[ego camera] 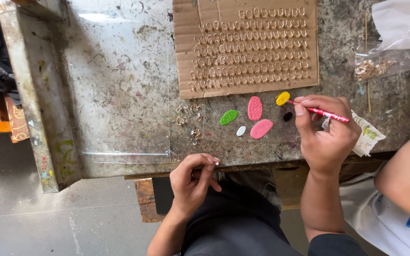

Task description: Painting small jewelry components and organizing them on a workbench.

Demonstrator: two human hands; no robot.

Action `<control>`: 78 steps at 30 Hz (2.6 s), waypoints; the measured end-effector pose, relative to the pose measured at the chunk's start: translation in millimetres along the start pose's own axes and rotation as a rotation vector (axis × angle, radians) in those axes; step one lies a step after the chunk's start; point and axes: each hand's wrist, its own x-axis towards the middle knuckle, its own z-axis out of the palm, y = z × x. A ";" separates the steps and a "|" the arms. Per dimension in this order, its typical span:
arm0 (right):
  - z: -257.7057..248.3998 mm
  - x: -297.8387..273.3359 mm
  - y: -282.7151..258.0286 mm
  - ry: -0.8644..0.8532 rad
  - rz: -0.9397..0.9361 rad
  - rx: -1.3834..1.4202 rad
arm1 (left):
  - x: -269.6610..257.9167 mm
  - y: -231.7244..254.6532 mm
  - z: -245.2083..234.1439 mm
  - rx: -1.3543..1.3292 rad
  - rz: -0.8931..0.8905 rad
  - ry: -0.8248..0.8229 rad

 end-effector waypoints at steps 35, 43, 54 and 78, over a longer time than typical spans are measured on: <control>-46.2 -90.4 33.2 0.354 -0.173 0.052 | -6.9 -5.4 -4.1 0.008 0.025 -0.061; -1.8 -24.2 -18.5 0.080 -0.113 0.134 | -4.1 -14.5 -7.8 -0.070 0.130 -0.052; 16.4 -22.2 -11.1 0.050 -0.134 0.047 | 8.7 -1.5 -8.4 -0.119 0.202 -0.058; 14.3 -19.9 -30.4 -0.053 -0.045 -0.027 | 5.5 11.3 2.7 0.007 0.039 0.018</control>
